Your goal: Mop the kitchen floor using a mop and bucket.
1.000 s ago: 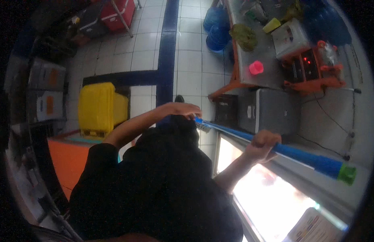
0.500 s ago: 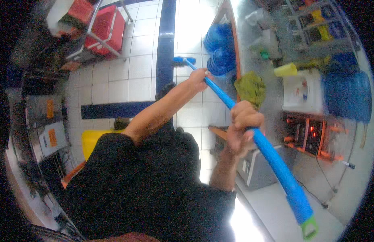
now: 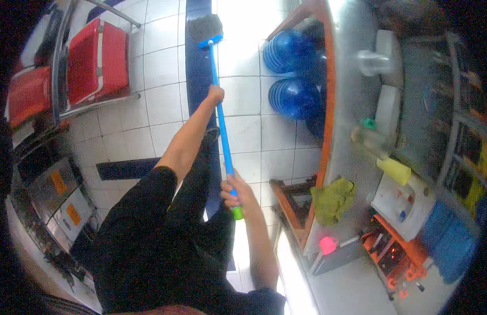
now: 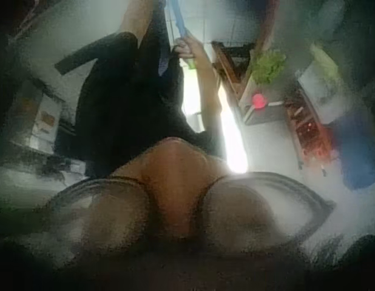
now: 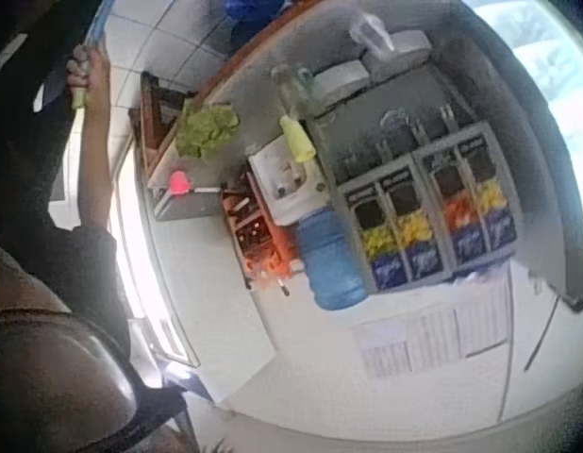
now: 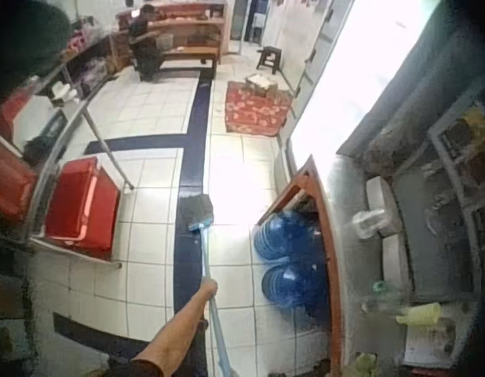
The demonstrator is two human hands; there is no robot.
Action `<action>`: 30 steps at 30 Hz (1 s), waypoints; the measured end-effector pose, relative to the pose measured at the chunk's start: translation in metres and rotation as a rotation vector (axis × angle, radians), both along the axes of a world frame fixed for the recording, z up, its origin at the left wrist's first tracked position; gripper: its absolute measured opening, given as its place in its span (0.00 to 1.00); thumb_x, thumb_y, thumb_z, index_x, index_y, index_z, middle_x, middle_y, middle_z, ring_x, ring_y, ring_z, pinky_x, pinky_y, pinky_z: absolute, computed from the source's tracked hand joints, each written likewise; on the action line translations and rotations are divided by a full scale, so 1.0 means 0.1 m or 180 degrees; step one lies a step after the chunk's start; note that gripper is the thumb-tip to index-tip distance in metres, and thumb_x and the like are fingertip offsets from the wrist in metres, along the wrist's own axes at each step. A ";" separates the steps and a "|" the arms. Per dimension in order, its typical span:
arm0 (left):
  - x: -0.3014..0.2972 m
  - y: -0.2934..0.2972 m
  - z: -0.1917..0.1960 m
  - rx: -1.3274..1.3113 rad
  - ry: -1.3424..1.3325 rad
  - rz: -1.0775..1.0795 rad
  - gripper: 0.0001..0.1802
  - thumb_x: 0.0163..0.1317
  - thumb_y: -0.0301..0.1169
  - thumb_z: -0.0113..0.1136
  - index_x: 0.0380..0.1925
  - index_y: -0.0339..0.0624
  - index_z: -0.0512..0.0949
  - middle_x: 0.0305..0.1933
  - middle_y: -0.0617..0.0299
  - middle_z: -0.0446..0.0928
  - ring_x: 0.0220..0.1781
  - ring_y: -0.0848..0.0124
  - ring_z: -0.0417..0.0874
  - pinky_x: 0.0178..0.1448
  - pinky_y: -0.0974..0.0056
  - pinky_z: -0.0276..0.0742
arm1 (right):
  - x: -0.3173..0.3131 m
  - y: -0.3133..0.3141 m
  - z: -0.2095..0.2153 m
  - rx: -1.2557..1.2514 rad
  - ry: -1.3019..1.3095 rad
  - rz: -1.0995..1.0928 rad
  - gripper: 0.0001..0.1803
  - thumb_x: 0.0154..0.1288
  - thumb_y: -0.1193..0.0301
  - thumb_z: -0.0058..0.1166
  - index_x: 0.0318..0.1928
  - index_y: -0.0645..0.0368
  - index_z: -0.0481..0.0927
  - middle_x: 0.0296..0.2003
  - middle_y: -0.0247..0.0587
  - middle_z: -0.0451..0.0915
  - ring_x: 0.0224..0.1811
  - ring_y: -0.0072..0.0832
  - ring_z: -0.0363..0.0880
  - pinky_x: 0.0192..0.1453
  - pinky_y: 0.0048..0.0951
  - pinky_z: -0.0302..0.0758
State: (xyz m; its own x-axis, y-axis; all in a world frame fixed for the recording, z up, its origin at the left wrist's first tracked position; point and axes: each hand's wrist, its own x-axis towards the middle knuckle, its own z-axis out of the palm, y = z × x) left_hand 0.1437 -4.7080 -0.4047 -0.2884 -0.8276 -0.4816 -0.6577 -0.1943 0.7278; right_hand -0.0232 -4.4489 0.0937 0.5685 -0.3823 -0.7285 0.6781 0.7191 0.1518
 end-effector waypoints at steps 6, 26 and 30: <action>-1.97 1.99 1.17 0.0692 -0.0716 0.1015 0.22 0.54 0.29 0.50 0.42 0.17 0.71 0.29 0.41 0.78 0.33 0.49 0.82 0.44 0.51 0.77 | -0.40 1.00 0.21 0.1292 0.1536 0.0153 0.26 0.71 0.58 0.42 0.68 0.38 0.57 0.19 0.24 0.58 0.12 0.11 0.52 0.11 0.14 0.48; -1.83 3.28 2.09 0.0762 -0.0170 0.0872 0.10 0.57 0.28 0.49 0.28 0.32 0.76 0.28 0.48 0.76 0.38 0.52 0.79 0.52 0.42 0.67 | -0.60 1.64 1.10 0.0751 0.2390 0.2126 0.29 0.64 0.79 0.44 0.66 0.55 0.60 0.21 0.26 0.68 0.16 0.13 0.62 0.18 0.19 0.61; -0.96 1.84 1.22 -0.1510 -0.2532 -0.3389 0.10 0.58 0.31 0.51 0.31 0.41 0.81 0.33 0.54 0.80 0.36 0.61 0.80 0.43 0.56 0.74 | -0.12 1.42 -0.06 0.0388 0.1889 0.1094 0.29 0.67 0.71 0.48 0.67 0.48 0.57 0.15 0.24 0.61 0.10 0.15 0.58 0.12 0.20 0.56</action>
State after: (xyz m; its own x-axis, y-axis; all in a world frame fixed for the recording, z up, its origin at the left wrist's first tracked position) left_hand 0.0473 -4.5243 -0.2826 -0.6564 -0.5159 -0.5505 -0.5926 0.8041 -0.0471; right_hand -0.0347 -4.3065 0.0878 0.1350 -0.1477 -0.9798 0.4084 0.9092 -0.0808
